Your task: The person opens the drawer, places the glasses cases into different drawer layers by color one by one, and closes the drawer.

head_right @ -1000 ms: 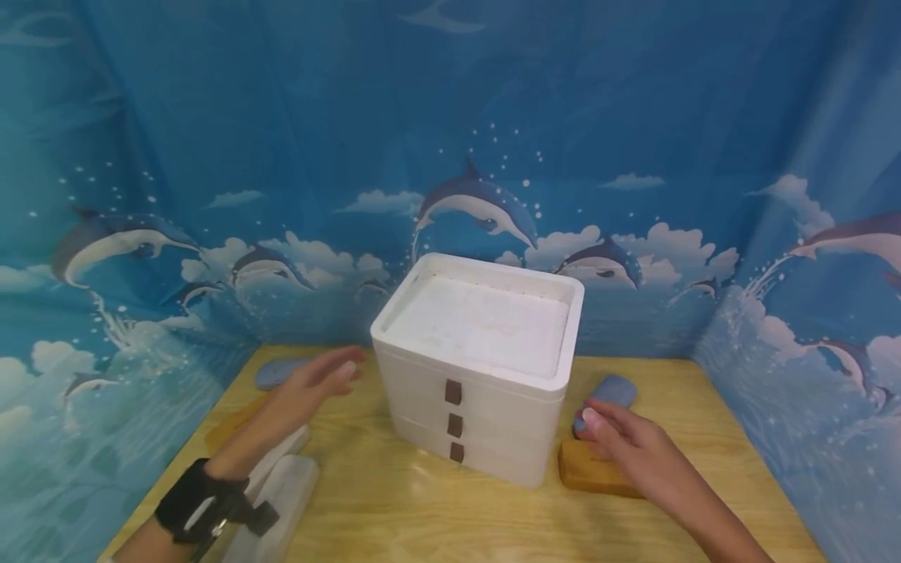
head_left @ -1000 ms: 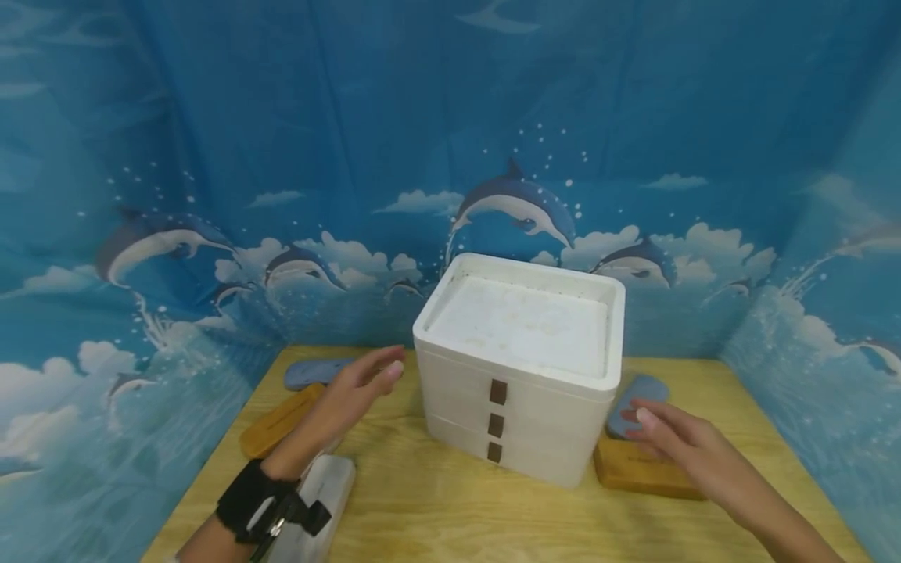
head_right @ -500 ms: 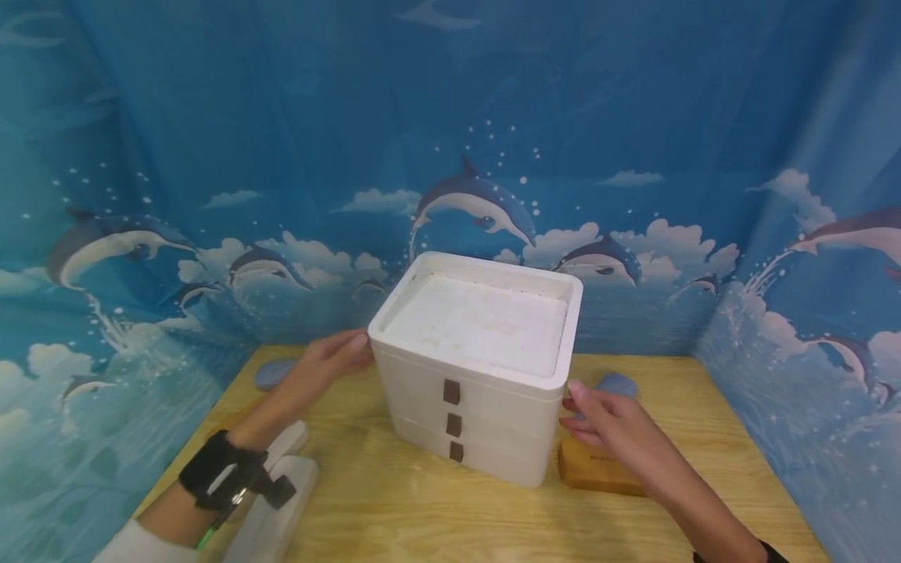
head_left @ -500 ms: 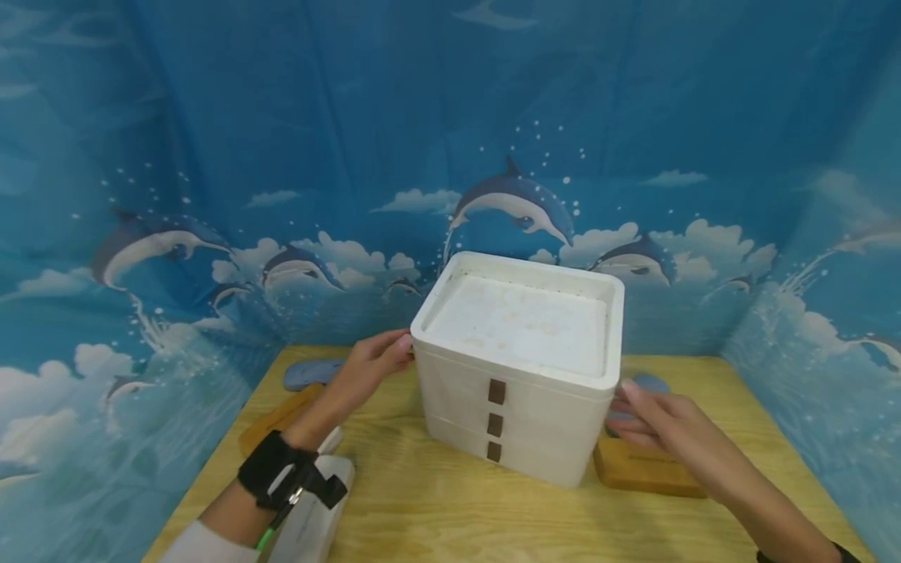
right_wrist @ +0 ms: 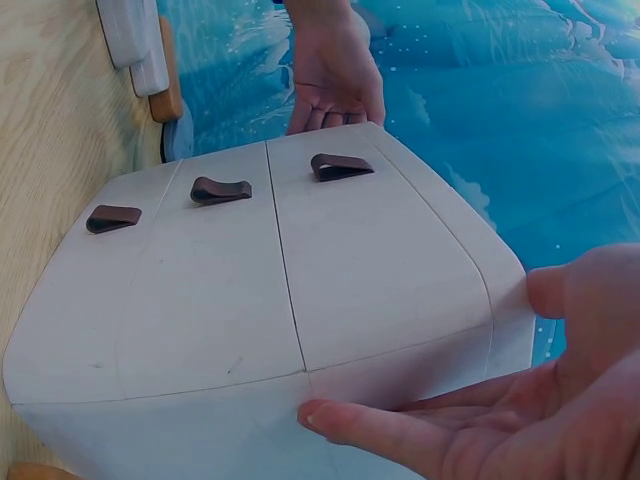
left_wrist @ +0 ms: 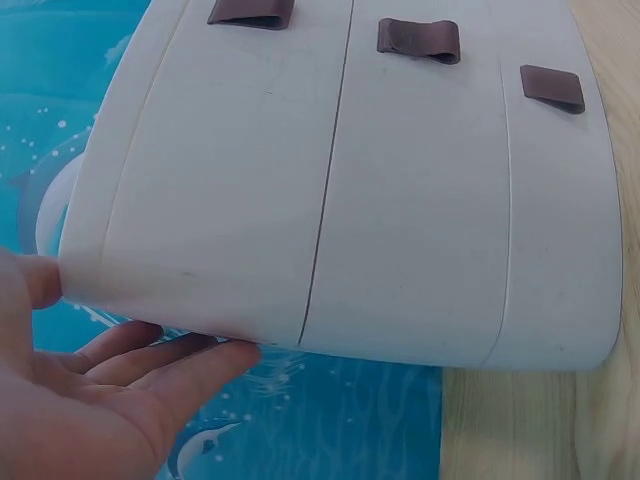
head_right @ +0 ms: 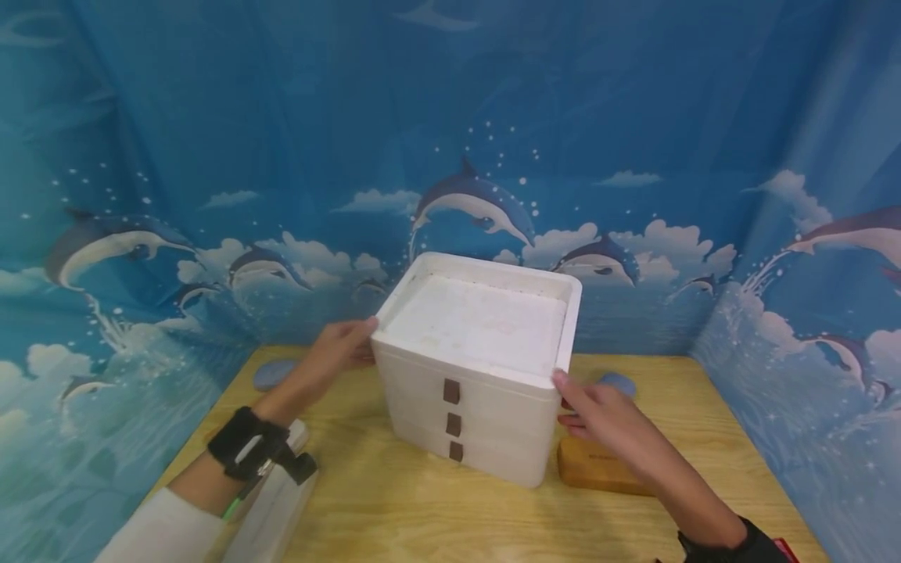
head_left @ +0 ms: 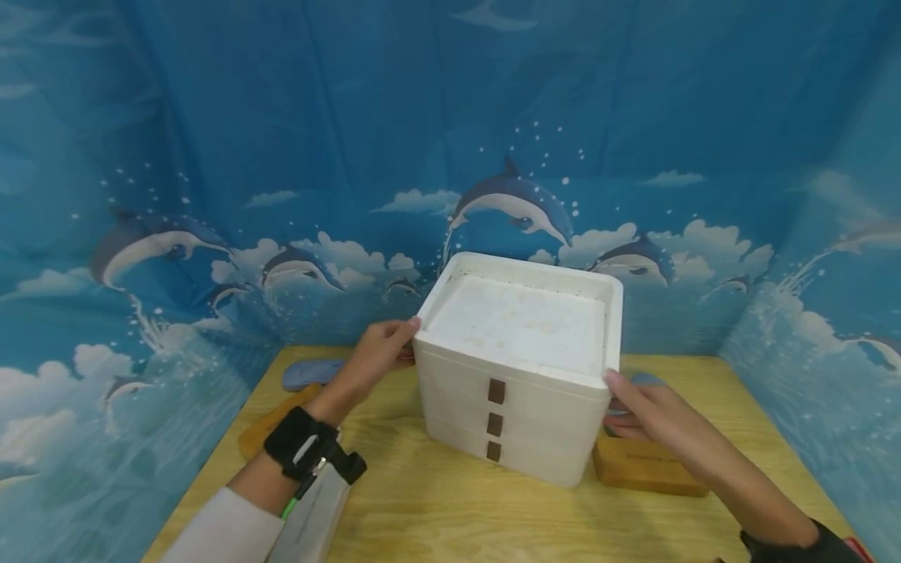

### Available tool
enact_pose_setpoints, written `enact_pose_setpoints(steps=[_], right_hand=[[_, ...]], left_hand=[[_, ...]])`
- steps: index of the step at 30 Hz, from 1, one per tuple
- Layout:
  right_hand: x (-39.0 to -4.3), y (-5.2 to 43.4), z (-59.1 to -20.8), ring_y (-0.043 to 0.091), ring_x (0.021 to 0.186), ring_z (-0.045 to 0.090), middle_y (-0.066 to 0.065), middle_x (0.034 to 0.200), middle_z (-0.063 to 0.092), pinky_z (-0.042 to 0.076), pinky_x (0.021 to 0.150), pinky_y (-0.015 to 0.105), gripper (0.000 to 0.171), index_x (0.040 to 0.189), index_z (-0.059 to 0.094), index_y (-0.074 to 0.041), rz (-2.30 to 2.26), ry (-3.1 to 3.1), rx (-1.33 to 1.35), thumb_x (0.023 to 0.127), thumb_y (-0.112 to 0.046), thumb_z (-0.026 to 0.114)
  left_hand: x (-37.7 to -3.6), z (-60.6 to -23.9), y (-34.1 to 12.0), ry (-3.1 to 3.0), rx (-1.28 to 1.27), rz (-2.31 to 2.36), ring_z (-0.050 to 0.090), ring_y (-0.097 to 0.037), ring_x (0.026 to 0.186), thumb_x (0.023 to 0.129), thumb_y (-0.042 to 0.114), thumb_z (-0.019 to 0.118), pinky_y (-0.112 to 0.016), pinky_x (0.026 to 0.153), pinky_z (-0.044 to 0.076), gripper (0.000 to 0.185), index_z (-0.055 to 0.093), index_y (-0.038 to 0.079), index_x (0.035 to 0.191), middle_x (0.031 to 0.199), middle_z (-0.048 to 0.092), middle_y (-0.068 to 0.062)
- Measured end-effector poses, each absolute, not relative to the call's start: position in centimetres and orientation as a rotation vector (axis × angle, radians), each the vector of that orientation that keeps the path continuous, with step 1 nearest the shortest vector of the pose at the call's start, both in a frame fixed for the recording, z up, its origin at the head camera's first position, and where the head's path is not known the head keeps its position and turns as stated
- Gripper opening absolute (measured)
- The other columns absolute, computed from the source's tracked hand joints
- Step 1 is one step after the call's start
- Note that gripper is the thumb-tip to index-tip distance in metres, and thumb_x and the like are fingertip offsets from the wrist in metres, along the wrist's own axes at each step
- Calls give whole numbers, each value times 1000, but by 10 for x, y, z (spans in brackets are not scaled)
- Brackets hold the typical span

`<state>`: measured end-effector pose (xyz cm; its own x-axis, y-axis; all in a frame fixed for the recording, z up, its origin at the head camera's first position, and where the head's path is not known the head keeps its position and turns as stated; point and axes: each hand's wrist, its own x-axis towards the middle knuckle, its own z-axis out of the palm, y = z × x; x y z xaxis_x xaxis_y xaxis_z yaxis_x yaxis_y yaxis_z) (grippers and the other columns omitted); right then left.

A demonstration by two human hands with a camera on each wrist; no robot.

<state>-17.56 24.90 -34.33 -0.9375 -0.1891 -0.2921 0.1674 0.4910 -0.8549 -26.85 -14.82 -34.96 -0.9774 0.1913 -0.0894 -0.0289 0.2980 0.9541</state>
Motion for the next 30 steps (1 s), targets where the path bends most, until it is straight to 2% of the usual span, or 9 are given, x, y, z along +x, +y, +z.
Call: enact_pose_setpoints(steps=[6,13,20,30], right_hand=[[-178,249,-342,42,128,65,36,146,53,60,96,41,85,151,36,18,-1452,2367,-35,110,-57,34],[-176,252,-342,42,128,65,35,145,55,59,98,43,81,150,38,17,-1465,2362,-56,111,-54,35],[-177,256,-345,39,126,67,32,142,59,59,98,43,76,150,40,15,-1526,2343,-94,111,-50,37],[-182,257,-347,38,125,68,32,140,61,60,98,42,74,149,43,15,-1539,2362,-127,112,-49,36]], left_hand=[[-275,-353,-151,2296,117,1785,66,-35,129,105,56,52,-49,107,54,70,50,2,150,146,61,-20],[-278,-352,-155,2198,175,1822,67,-35,127,105,52,55,-53,110,51,65,56,1,144,140,65,-21],[-279,-351,-155,2192,183,1821,69,-33,125,104,53,56,-48,105,55,65,58,2,143,139,66,-20],[-273,-352,-154,2210,166,1835,68,-33,126,105,51,55,-46,104,56,63,57,1,143,140,65,-21]])
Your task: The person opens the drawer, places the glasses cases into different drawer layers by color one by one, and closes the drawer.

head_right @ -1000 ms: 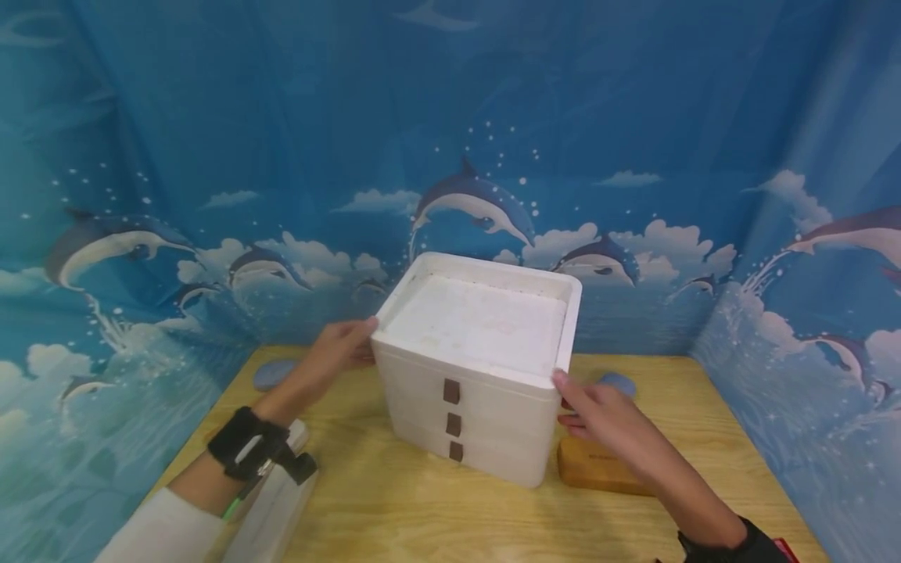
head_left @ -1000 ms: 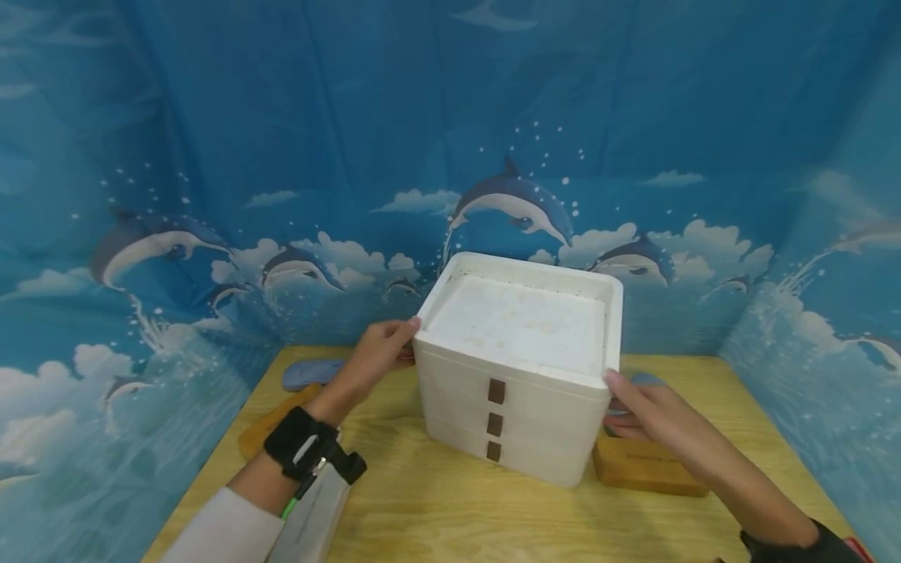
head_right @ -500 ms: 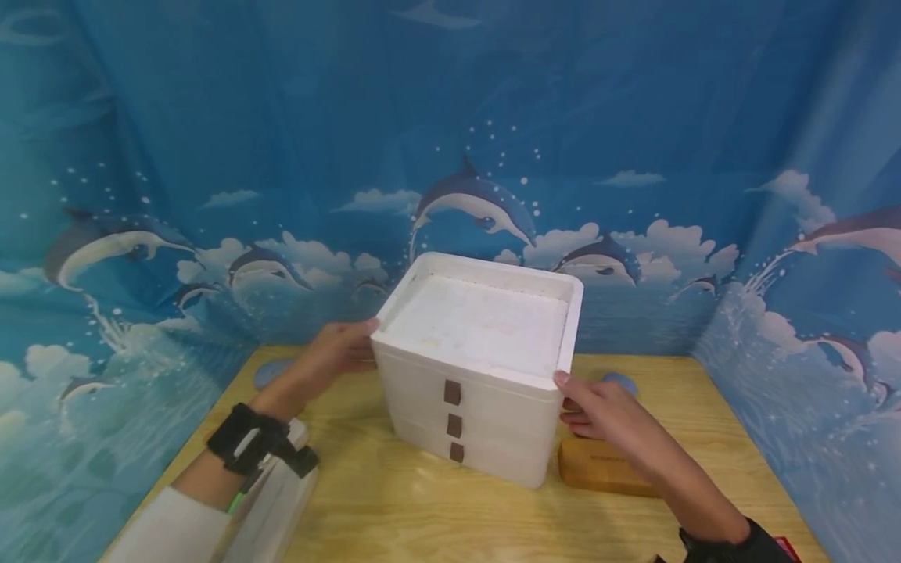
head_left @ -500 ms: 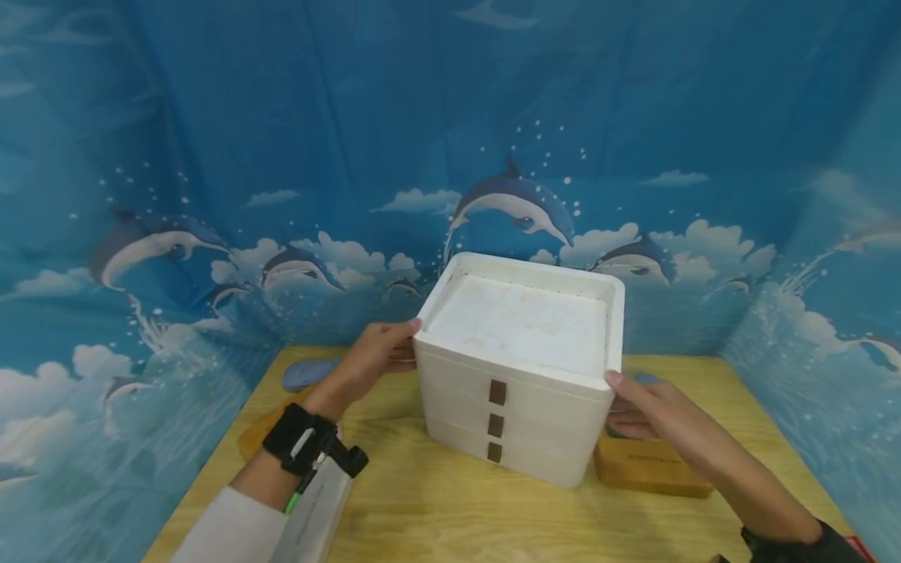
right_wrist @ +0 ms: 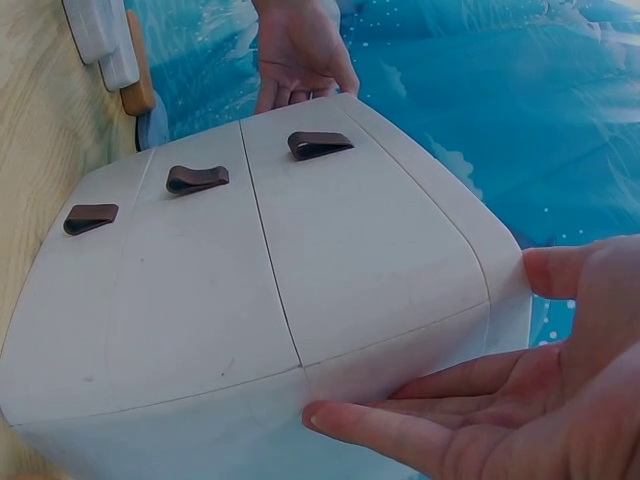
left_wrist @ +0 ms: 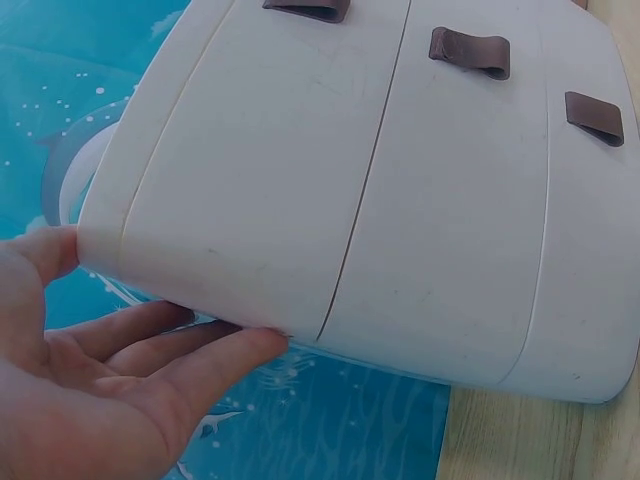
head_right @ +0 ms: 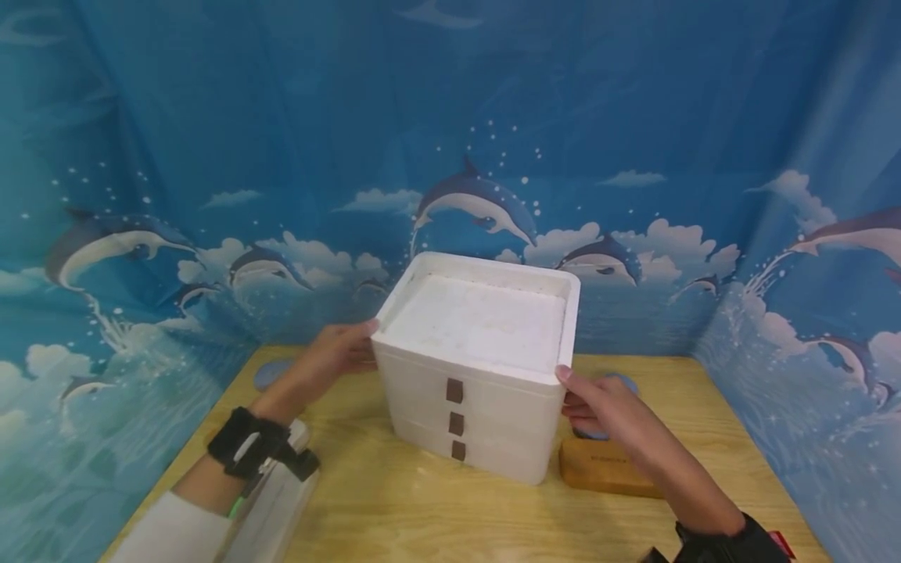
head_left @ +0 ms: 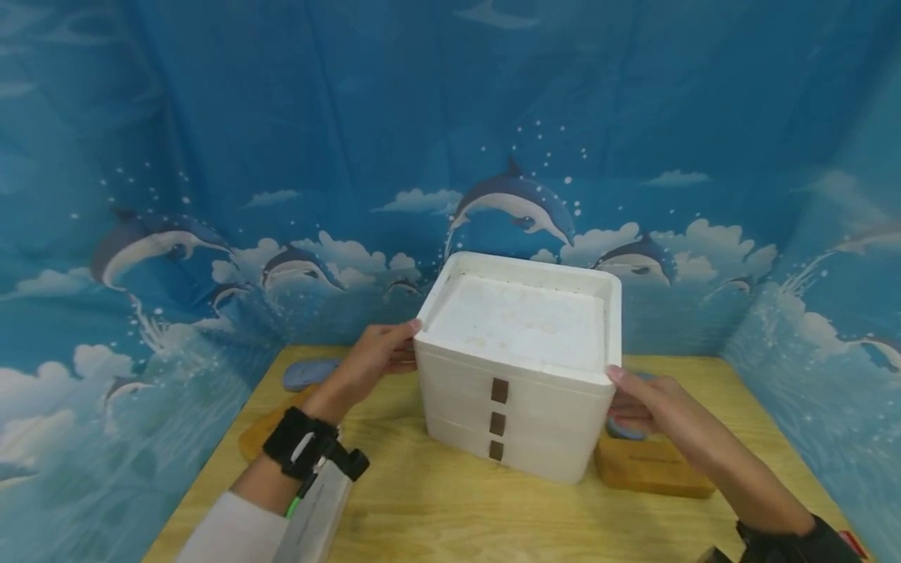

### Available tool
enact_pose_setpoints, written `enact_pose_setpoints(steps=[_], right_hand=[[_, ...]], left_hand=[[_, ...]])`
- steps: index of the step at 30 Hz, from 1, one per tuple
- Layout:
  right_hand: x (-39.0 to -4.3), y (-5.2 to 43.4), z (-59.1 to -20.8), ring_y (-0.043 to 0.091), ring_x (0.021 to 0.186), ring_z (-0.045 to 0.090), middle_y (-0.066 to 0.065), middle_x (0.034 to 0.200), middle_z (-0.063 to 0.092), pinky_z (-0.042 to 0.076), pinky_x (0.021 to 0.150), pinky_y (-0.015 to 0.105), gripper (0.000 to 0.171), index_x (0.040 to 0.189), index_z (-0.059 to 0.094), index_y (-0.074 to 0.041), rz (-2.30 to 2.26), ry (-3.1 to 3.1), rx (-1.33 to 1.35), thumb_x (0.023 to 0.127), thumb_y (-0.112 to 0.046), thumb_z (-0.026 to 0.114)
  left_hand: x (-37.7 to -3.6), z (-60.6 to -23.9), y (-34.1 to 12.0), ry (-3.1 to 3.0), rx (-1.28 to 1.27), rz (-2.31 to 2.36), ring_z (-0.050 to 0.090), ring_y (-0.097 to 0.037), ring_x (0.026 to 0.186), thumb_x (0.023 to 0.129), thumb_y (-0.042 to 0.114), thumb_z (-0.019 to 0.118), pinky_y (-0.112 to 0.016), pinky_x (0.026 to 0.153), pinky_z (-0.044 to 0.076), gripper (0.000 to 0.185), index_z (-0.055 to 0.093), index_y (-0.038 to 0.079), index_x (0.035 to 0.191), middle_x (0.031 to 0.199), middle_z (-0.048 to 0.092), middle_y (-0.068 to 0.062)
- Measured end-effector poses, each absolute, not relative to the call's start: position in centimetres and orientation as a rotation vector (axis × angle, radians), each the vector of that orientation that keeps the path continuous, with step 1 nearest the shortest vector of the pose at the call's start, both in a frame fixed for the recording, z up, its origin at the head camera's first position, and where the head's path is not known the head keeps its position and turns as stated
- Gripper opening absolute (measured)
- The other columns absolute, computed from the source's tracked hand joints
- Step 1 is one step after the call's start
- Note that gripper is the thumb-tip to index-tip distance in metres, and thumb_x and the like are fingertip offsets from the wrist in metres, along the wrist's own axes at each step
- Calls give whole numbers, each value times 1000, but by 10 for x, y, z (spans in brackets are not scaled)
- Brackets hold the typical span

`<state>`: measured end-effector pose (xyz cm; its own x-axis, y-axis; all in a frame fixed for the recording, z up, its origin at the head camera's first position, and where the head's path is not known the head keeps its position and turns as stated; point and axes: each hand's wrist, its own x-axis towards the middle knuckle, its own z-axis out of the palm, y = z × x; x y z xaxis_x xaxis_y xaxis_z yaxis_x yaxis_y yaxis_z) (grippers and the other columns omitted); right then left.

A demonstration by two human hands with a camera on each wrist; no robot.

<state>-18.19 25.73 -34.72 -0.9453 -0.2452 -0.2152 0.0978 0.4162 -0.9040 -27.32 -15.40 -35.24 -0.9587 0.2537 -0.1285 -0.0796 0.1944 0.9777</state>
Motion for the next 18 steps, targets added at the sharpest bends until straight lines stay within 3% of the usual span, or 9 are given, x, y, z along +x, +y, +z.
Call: enact_pose_setpoints(steps=[18], right_hand=[[-196,262,-349,40,128,66,32,145,56,59,99,45,77,151,43,13,-1487,2403,-147,111,-53,35]], left_hand=[[-267,-355,-151,2233,103,1850,65,-34,130,104,52,57,-46,105,55,63,58,4,144,143,64,-20]])
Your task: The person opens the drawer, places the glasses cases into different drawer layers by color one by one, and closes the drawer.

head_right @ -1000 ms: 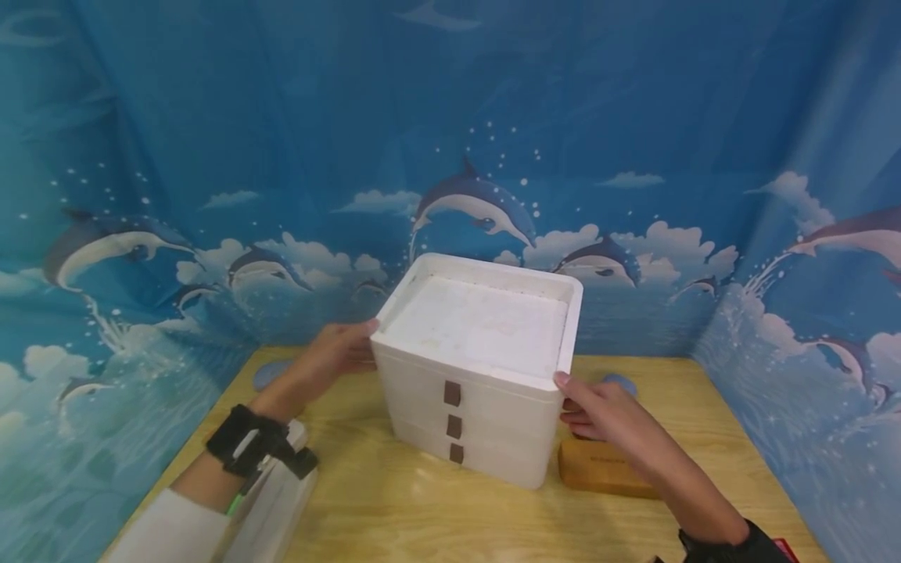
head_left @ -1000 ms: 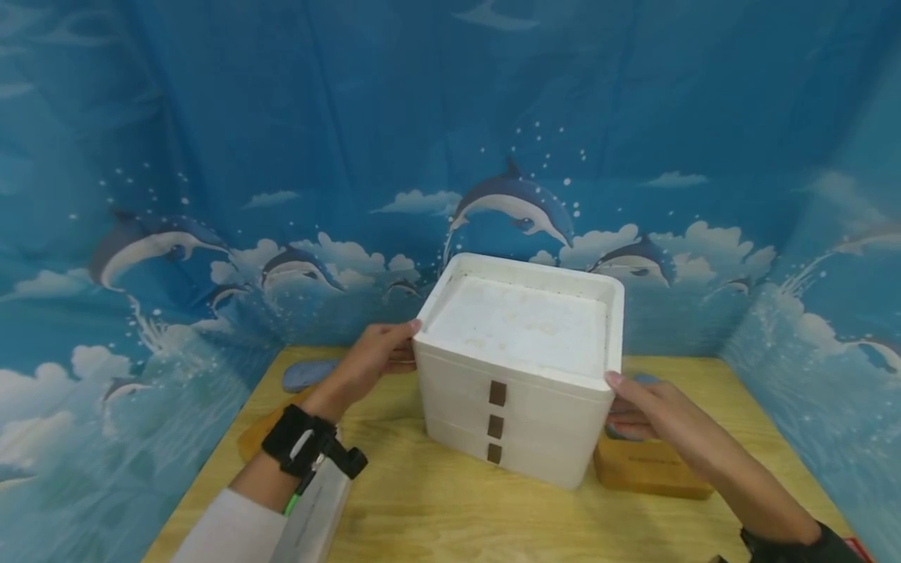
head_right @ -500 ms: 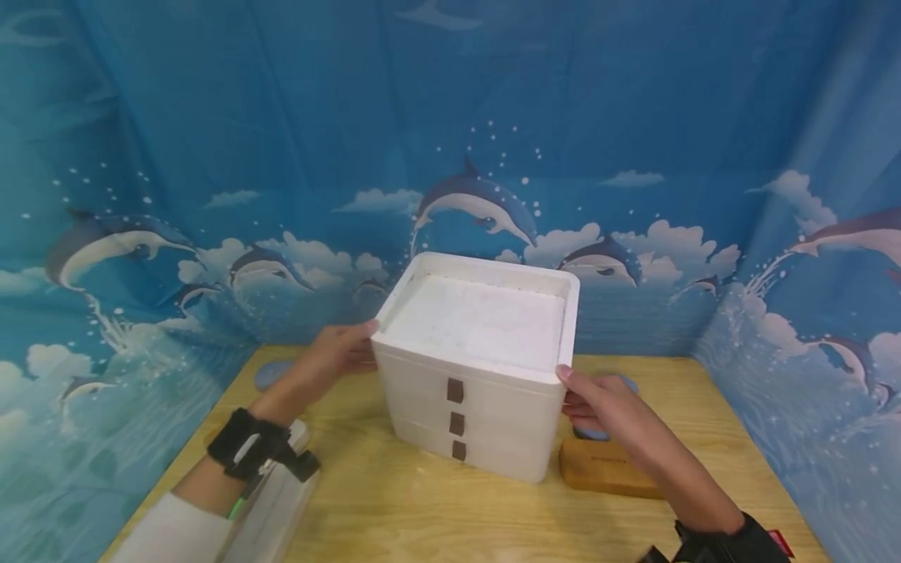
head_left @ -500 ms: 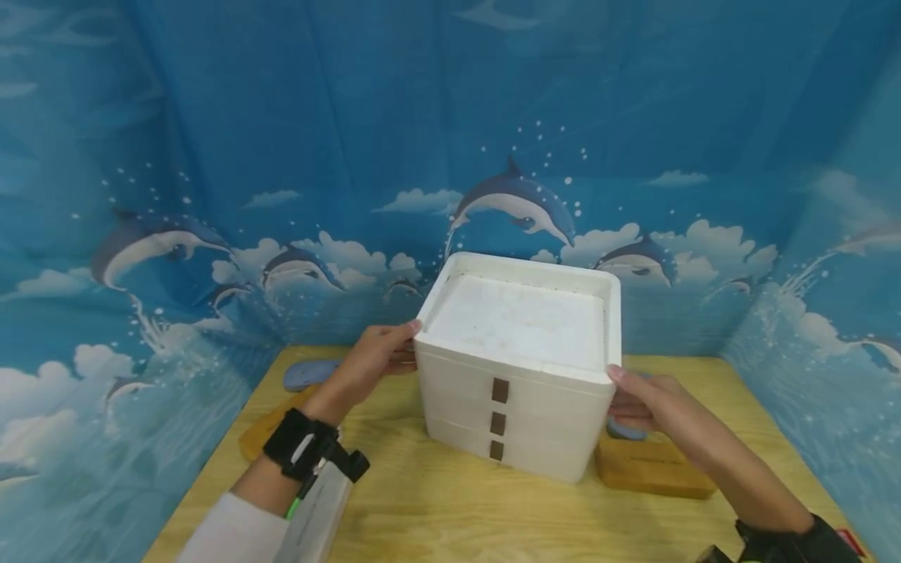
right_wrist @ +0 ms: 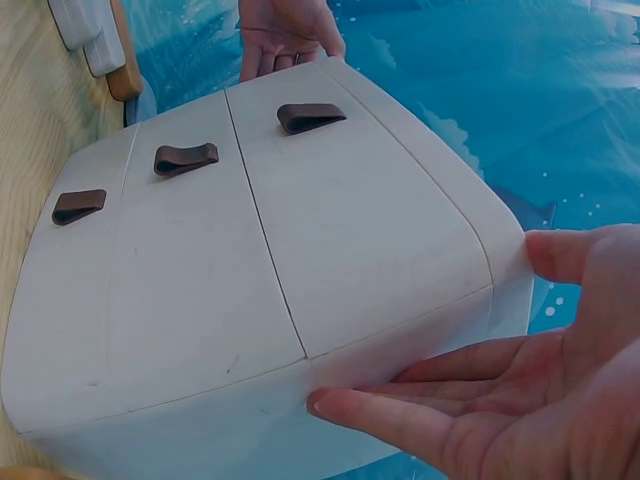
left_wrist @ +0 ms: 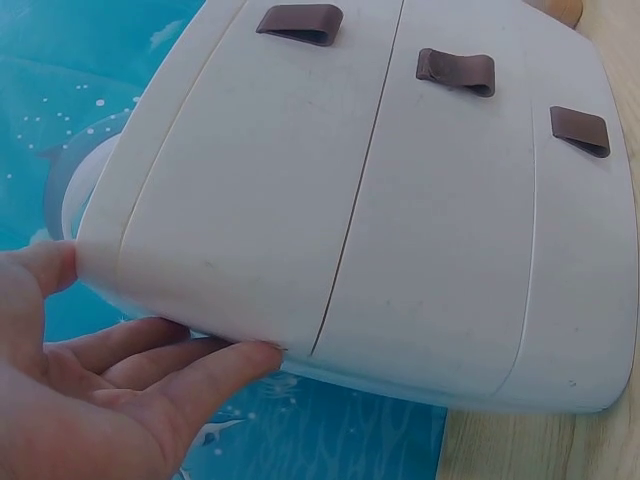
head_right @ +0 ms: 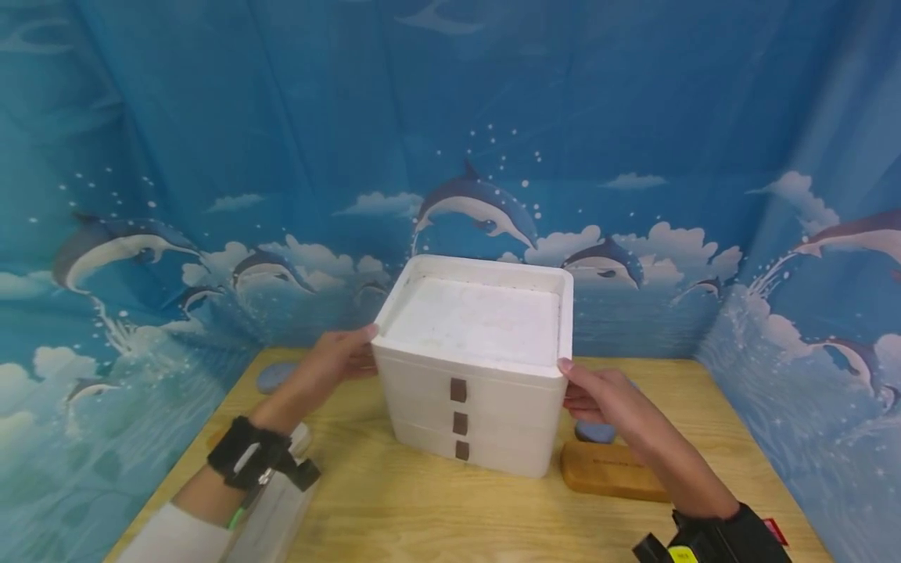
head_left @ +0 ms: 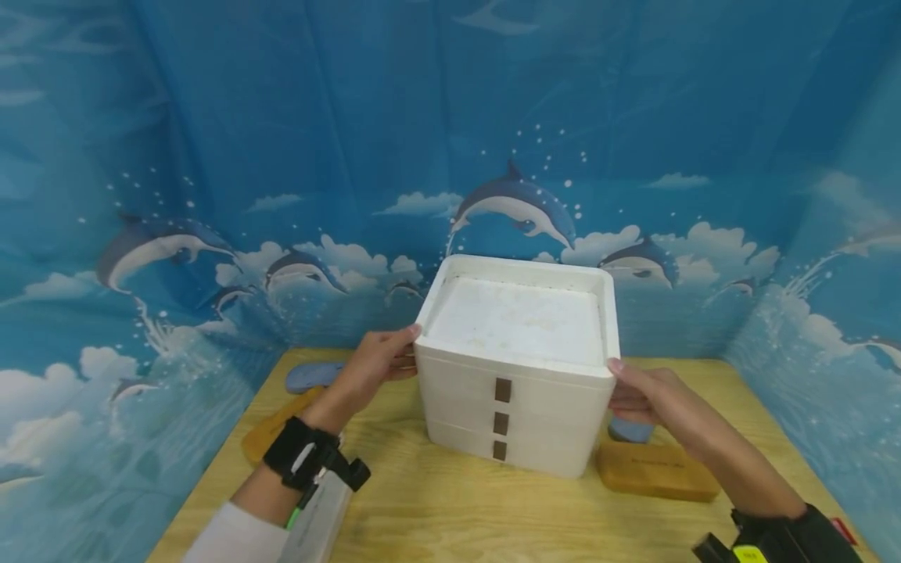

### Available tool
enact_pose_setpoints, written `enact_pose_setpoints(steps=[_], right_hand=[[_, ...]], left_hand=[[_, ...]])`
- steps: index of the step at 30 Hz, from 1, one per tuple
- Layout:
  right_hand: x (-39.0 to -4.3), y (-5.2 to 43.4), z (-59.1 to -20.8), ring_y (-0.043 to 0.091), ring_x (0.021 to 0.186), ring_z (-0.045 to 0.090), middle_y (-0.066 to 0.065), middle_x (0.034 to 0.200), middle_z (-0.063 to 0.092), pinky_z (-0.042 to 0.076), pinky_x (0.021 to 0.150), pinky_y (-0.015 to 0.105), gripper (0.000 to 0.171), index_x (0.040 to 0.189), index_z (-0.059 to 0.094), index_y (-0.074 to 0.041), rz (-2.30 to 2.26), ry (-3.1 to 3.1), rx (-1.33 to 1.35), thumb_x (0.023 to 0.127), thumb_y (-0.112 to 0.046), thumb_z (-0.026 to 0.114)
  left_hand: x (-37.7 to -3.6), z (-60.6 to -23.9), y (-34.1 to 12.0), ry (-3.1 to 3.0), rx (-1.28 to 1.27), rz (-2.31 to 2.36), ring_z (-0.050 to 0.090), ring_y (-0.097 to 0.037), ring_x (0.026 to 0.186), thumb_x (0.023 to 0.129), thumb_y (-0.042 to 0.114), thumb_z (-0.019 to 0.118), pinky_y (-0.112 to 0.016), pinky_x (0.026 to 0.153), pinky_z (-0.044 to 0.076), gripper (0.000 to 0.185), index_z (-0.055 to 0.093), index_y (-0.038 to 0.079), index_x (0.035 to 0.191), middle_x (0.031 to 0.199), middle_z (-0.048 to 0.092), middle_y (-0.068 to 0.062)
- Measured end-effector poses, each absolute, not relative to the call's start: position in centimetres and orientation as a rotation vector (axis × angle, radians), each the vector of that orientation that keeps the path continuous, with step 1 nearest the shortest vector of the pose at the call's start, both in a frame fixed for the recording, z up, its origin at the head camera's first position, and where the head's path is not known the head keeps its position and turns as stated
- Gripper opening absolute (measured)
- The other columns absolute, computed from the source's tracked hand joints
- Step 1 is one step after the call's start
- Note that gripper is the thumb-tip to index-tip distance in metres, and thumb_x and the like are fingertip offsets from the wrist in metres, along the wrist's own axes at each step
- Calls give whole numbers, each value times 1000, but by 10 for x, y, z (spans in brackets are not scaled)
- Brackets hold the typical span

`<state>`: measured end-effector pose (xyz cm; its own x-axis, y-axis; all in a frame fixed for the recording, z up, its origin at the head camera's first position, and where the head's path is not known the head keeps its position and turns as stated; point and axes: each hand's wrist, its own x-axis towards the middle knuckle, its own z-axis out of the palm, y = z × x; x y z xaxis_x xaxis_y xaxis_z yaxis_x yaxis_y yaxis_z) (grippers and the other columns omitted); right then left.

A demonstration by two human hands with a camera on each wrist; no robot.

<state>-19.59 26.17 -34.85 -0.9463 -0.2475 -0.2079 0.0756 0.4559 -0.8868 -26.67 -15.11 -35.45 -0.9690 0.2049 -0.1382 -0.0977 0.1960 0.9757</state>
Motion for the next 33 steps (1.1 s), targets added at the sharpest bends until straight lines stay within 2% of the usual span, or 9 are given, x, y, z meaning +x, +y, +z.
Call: enact_pose_setpoints(steps=[11,22,33], right_hand=[[-208,268,-351,39,132,63,32,151,51,58,100,43,76,156,36,10,-1510,2352,-187,111,-52,33],[-218,270,-351,33,130,65,30,150,52,59,98,37,72,157,35,7,-1565,2335,-275,112,-49,34],[-225,269,-351,30,129,67,32,151,52,59,98,38,76,158,33,7,-1572,2334,-225,111,-53,34]], left_hand=[[-263,-358,-147,2270,43,1851,67,-34,128,102,55,59,-44,103,56,65,59,5,143,141,65,-19],[-260,-361,-148,2312,44,1871,68,-34,126,102,56,58,-42,100,58,66,60,2,142,139,67,-20],[-257,-360,-149,2305,58,1894,68,-33,126,102,55,59,-43,100,58,65,61,3,141,139,67,-19]])
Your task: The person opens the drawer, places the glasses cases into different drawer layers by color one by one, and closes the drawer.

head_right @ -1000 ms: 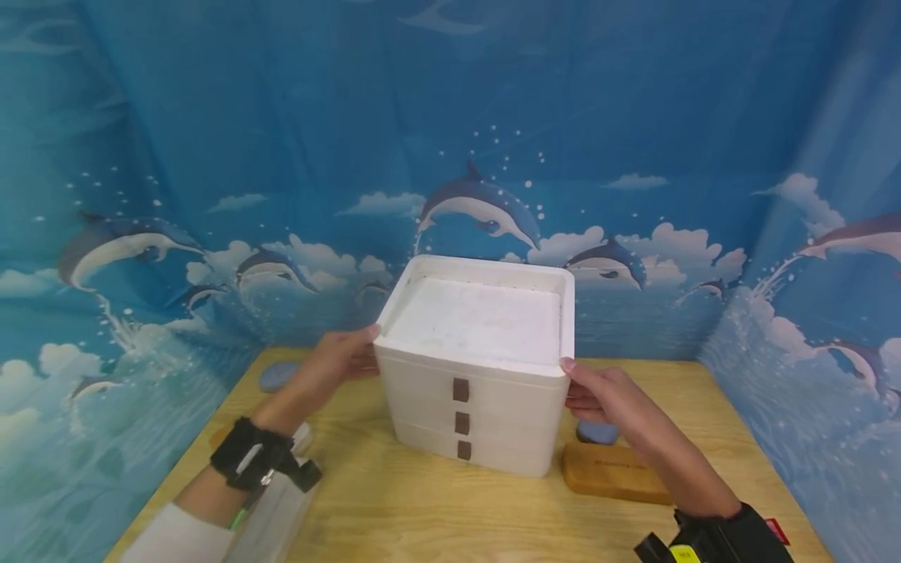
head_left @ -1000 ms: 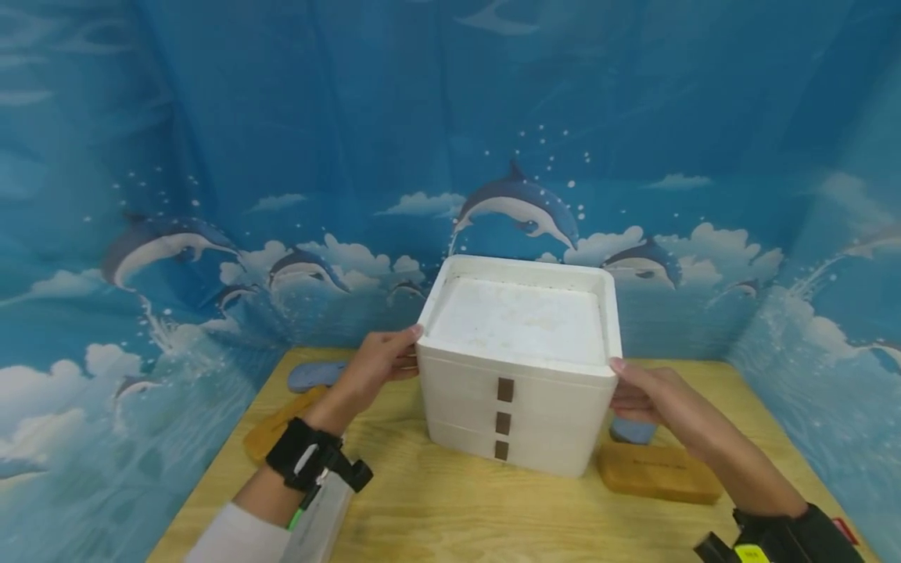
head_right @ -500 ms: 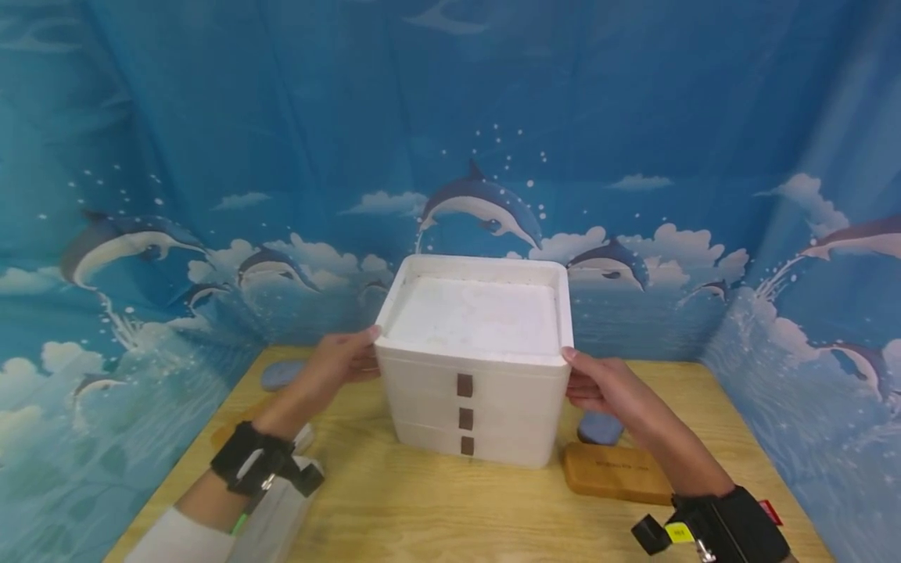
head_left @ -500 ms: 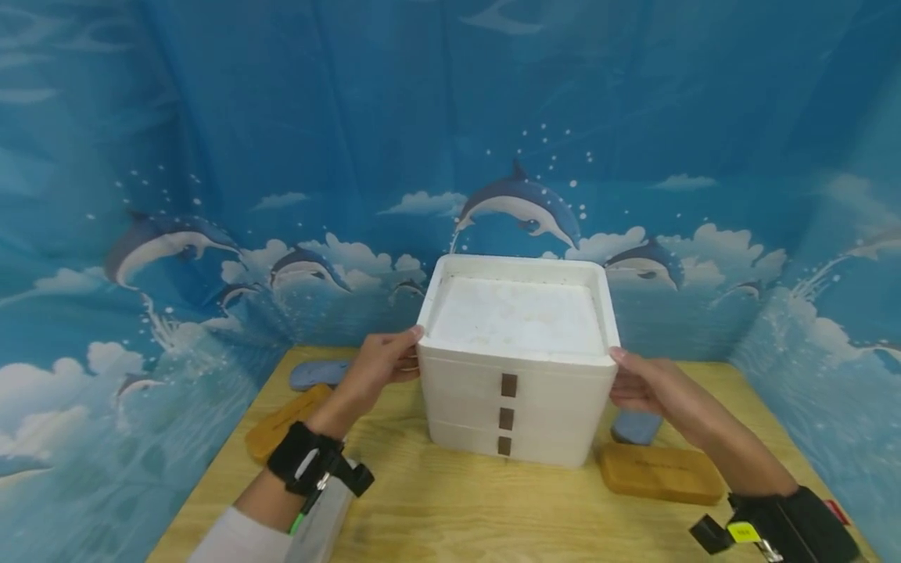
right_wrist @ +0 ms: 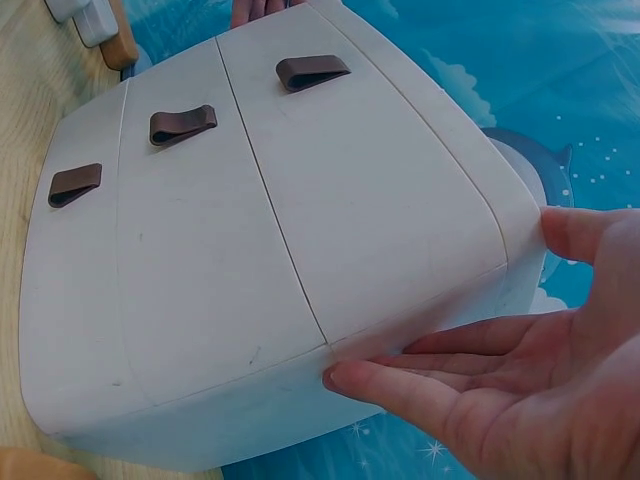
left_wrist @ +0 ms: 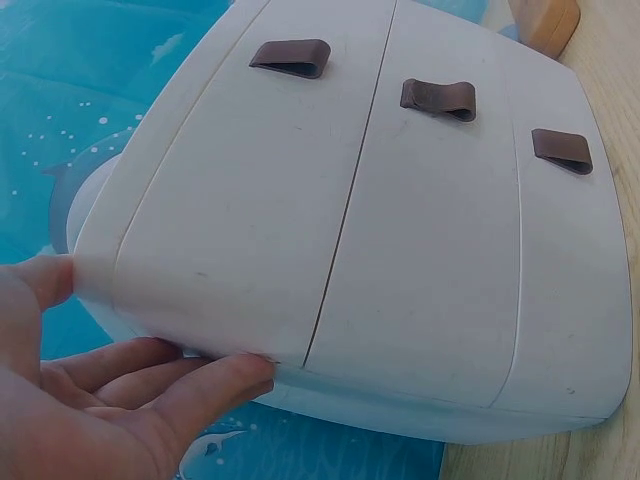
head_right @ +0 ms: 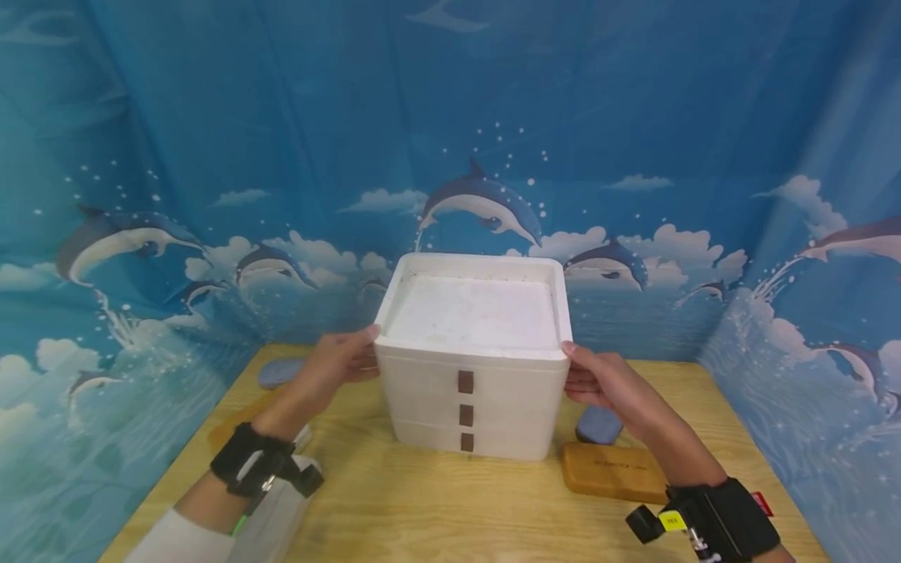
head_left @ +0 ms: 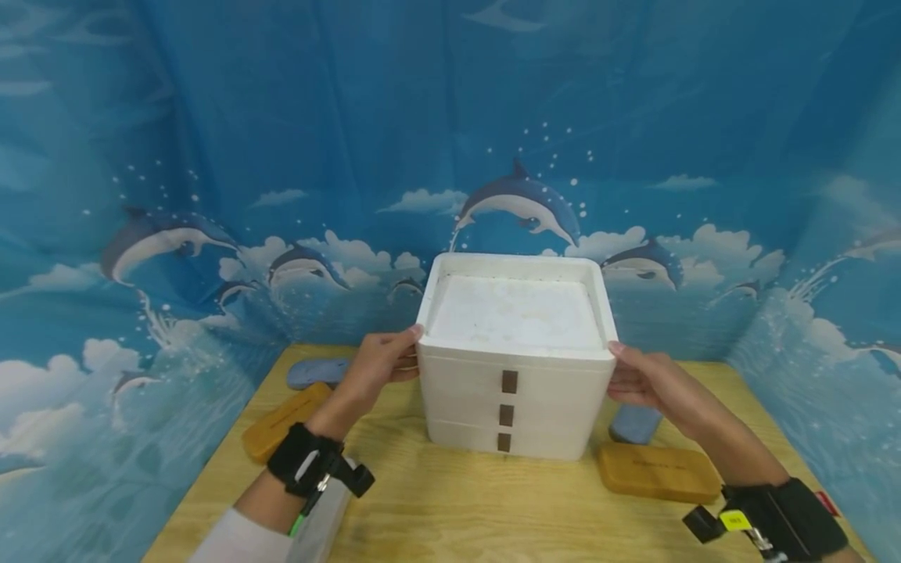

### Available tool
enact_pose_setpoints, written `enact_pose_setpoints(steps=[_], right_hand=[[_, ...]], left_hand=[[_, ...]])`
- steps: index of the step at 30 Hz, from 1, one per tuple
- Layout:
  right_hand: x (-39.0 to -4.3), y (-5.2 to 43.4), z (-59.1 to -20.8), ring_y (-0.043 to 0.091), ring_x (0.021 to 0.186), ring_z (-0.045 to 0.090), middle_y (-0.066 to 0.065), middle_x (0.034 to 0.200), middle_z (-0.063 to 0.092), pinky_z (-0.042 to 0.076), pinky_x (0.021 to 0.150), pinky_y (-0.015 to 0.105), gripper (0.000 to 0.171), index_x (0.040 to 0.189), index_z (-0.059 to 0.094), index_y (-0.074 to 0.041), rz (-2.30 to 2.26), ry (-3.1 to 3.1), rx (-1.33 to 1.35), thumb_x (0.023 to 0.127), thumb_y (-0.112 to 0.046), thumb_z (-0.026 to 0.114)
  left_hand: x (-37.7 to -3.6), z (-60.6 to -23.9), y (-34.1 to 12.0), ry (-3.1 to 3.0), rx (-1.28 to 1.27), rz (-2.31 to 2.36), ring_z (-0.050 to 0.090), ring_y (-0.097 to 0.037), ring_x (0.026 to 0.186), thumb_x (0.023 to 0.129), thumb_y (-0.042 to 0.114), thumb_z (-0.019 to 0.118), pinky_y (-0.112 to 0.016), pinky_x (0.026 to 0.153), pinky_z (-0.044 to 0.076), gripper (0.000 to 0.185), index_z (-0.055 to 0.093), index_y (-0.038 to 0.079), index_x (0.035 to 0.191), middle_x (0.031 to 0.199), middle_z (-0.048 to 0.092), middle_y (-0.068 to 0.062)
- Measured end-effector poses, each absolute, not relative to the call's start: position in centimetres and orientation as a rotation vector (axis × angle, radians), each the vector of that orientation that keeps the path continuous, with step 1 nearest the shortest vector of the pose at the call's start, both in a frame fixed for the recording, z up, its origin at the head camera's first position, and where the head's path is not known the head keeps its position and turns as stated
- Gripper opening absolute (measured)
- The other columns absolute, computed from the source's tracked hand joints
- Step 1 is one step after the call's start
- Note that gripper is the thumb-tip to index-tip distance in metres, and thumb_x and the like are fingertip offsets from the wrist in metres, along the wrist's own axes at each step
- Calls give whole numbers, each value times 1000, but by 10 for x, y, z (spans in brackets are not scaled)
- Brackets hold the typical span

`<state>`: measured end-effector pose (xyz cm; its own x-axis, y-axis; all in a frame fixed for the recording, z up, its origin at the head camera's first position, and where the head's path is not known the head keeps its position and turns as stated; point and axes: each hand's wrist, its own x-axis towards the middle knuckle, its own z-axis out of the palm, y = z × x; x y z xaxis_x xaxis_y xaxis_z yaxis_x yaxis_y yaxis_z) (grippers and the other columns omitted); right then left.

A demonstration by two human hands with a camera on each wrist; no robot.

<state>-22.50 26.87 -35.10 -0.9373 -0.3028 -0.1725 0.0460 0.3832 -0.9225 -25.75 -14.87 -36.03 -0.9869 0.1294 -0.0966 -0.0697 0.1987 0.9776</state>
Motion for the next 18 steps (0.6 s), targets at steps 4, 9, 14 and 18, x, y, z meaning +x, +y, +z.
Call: enact_pose_setpoints(steps=[4,9,14,18], right_hand=[[-227,269,-351,31,130,66,31,151,52,59,98,37,76,158,33,7,-1566,2338,-232,111,-53,34],[-229,271,-352,26,128,68,30,151,52,59,98,37,75,158,33,6,-1575,2328,-256,111,-52,34],[-232,273,-352,19,124,69,31,152,51,59,98,36,74,158,33,7,-1589,2308,-273,112,-51,34],[-234,273,-351,20,125,69,31,152,50,59,98,35,75,158,33,6,-1586,2309,-271,111,-52,34]], left_hand=[[-257,-360,-148,2300,45,1899,68,-33,126,101,56,60,-45,101,57,65,62,4,140,140,67,-18],[-256,-360,-148,2302,44,1895,69,-33,125,101,56,60,-44,101,57,65,62,4,140,139,67,-18],[-255,-361,-148,2310,52,1899,69,-33,126,101,56,60,-43,100,58,64,63,4,140,139,67,-18],[-255,-361,-148,2312,54,1905,68,-33,126,102,55,59,-42,99,58,64,62,4,141,140,67,-19]])
